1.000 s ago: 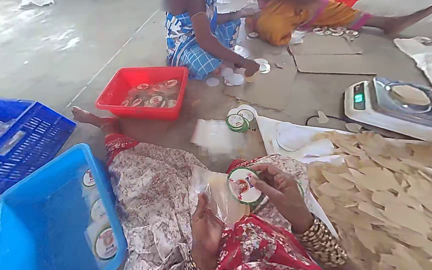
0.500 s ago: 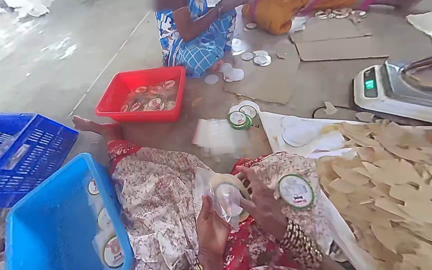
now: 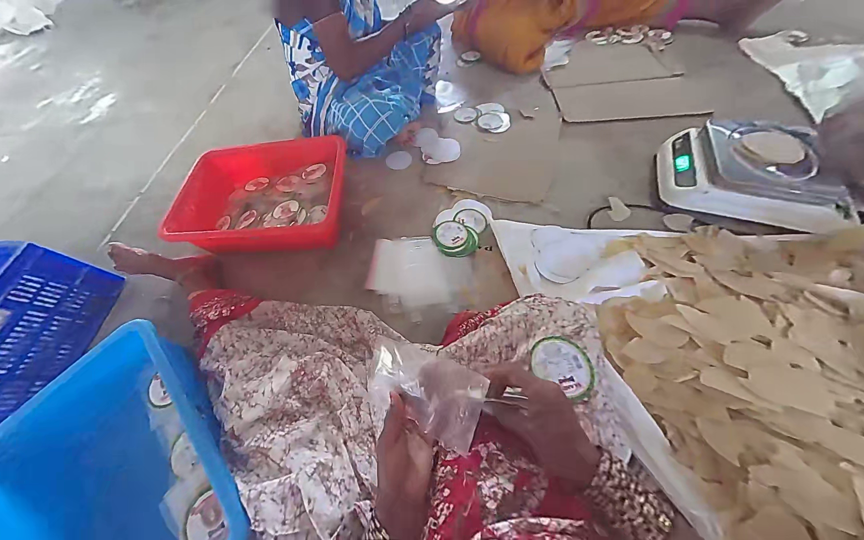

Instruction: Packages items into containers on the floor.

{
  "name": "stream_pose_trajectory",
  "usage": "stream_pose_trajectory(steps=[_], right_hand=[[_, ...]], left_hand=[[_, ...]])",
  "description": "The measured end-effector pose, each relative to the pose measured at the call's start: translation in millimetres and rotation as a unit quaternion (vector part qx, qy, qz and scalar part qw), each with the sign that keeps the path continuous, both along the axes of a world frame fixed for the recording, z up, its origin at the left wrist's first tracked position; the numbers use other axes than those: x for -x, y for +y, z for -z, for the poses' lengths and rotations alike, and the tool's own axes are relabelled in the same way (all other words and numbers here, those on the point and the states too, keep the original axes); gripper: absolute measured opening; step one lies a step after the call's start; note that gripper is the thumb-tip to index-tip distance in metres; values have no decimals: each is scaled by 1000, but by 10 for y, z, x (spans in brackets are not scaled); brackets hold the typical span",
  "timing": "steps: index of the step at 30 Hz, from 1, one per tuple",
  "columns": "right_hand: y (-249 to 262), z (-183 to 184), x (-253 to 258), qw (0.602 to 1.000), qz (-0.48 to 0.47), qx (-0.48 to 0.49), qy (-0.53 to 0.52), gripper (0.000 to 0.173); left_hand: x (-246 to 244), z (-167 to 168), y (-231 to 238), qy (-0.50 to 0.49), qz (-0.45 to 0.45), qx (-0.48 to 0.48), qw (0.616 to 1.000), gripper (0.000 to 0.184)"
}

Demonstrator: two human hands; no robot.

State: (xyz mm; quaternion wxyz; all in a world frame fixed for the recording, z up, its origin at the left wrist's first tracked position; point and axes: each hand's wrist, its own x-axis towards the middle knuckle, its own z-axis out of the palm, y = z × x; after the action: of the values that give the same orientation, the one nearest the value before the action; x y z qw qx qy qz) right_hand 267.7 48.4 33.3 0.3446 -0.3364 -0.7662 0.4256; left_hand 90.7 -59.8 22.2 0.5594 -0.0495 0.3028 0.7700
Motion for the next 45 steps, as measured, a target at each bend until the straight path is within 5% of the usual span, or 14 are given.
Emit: stream_pose_trajectory(steps=[3, 8, 13, 16, 19, 23, 26, 31, 34, 38, 41, 43, 45], right_hand=[[-24, 78, 29, 981, 42, -142, -126, 17], [-16, 2, 3, 999, 39, -31, 0, 16], [6, 5, 71, 967, -6, -142, -212, 25], [24, 55, 95, 974, 14, -167, -150, 17], [48, 33, 46, 999, 11, -38, -14, 16], [85, 58, 72, 990, -12, -57, -131, 29], [124, 126, 146, 981, -23, -129, -147, 20], [106, 65, 114, 998, -6, 54, 38, 16], [146, 103, 82, 997, -23, 37, -61, 27], [174, 135, 150, 992, -17, -18, -121, 21], [189, 29, 185, 992, 8, 126, -4, 19], [200, -80, 186, 955, 5, 267, 131, 19], [188, -200, 197, 902, 22, 374, 214, 21]], left_hand=[[2, 10, 19, 16, 3, 17, 1000, 35], [225, 19, -73, 129, -30, -22, 991, 30], [275, -34, -132, 182, -52, 29, 982, 7], [273, -52, -182, 216, -48, 35, 975, 6], [313, -7, -242, 249, -35, 28, 967, 10], [324, 73, -298, 279, 37, 52, 958, 29], [298, 92, -310, 279, 82, 54, 955, 14], [362, 169, -347, 302, 60, 43, 951, 8], [379, 210, -345, 293, 64, 46, 953, 6], [337, 205, -314, 297, 85, 79, 948, 21], [345, 175, -284, 342, 66, 126, 929, 51], [373, 168, -290, 389, 71, 128, 909, 71], [386, 184, -310, 443, 66, 115, 887, 59]])
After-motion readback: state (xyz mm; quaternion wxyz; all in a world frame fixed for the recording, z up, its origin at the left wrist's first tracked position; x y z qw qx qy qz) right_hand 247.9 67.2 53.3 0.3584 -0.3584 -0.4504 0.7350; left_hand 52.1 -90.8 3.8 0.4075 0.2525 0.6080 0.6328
